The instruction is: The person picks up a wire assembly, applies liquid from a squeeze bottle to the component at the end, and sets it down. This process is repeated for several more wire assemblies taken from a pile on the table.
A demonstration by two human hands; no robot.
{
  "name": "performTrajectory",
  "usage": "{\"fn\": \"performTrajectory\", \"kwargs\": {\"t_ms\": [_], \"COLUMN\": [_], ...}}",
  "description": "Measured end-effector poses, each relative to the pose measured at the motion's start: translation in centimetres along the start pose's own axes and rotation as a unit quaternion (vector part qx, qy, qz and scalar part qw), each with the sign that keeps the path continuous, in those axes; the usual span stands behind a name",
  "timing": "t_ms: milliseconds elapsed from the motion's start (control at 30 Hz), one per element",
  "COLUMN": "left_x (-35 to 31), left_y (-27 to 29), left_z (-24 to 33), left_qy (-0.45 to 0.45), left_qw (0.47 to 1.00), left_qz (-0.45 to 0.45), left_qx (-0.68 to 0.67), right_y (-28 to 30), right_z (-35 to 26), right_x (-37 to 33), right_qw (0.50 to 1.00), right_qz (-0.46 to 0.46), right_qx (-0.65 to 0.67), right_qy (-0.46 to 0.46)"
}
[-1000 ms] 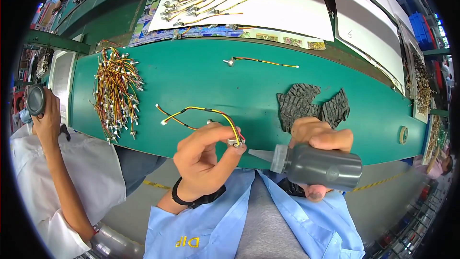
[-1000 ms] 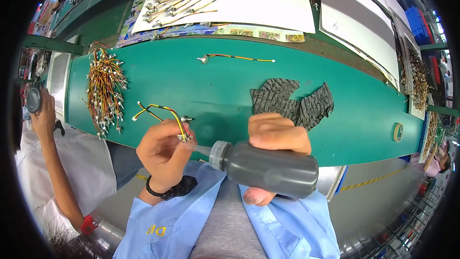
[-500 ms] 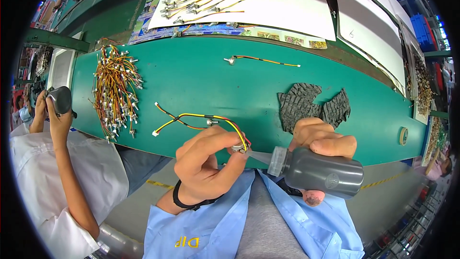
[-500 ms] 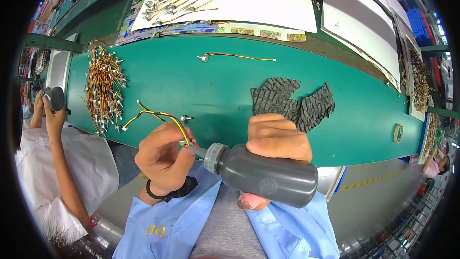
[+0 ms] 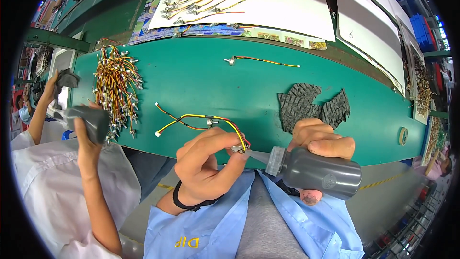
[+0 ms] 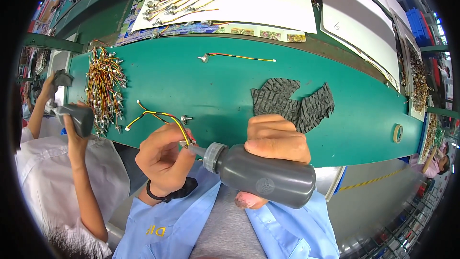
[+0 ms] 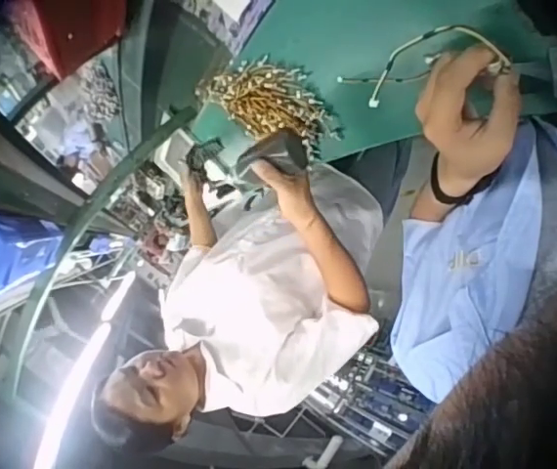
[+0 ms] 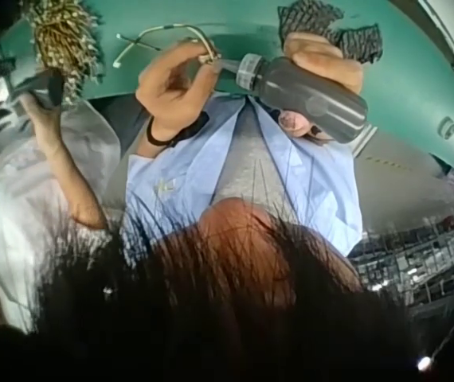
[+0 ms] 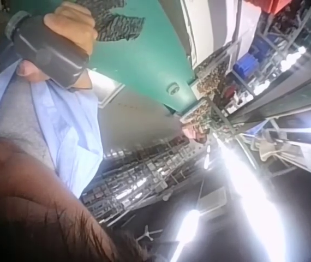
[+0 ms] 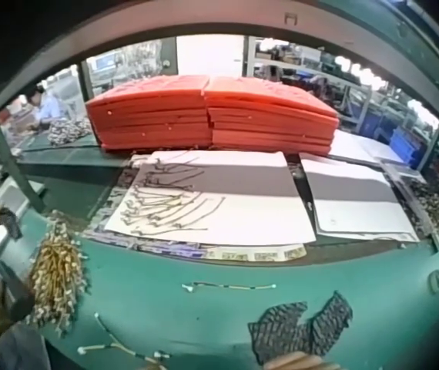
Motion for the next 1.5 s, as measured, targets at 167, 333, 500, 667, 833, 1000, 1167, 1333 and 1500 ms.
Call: {"fn": "performTrajectory", "kwargs": {"t_ms": [167,333,500,667,833,1000,1167,1333,1500], "left_x": [0.0,-0.1,0.0,-0.1,-0.1,-0.1,-0.2,-0.5,-0.9], "left_y": [0.1,0.0,-0.1,-0.1,-0.2,-0.2,-0.2,-0.3,-0.2], "left_z": [0.3,0.1,0.1,0.1,0.1,0.2,0.2,0.0,-0.7], "left_qy": [-0.001,0.006,0.007,0.011,0.018,0.017,0.018,0.045,0.081], "left_qw": [1.0,1.0,1.0,1.0,1.0,1.0,0.999,0.997,0.987], "left_qz": [0.002,0.008,0.009,0.009,0.007,0.009,0.013,0.019,0.041], "left_qx": [-0.005,-0.014,-0.014,-0.016,-0.021,-0.021,-0.027,-0.061,-0.136], "right_y": [0.0,0.1,0.3,0.4,0.4,0.5,0.7,0.7,0.8], "right_z": [-0.1,0.0,-0.1,0.0,0.0,-0.1,-0.2,0.3,1.5], "right_x": [0.2,-0.1,0.1,-0.3,-0.4,-0.5,-0.5,-0.3,-2.1], "right_qw": [1.0,1.0,1.0,1.0,0.999,1.0,0.999,0.999,0.964], "right_qz": [-0.014,-0.002,-0.01,-0.008,-0.011,-0.001,0.001,-0.004,0.184], "right_qx": [0.003,0.004,-0.001,0.009,0.013,0.006,-0.001,-0.008,0.123], "right_qy": [-0.006,-0.006,-0.014,-0.021,-0.03,-0.024,-0.033,-0.054,-0.149]}}
Point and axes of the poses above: each hand's wrist, its own x-axis towards the middle knuckle, its own y-axis out of the back of the hand, z = x × y, the point moved 7 cm from there along x, towards the middle knuckle, and after that the axes turned 13 degrees about -z, right-handed, at the moved point
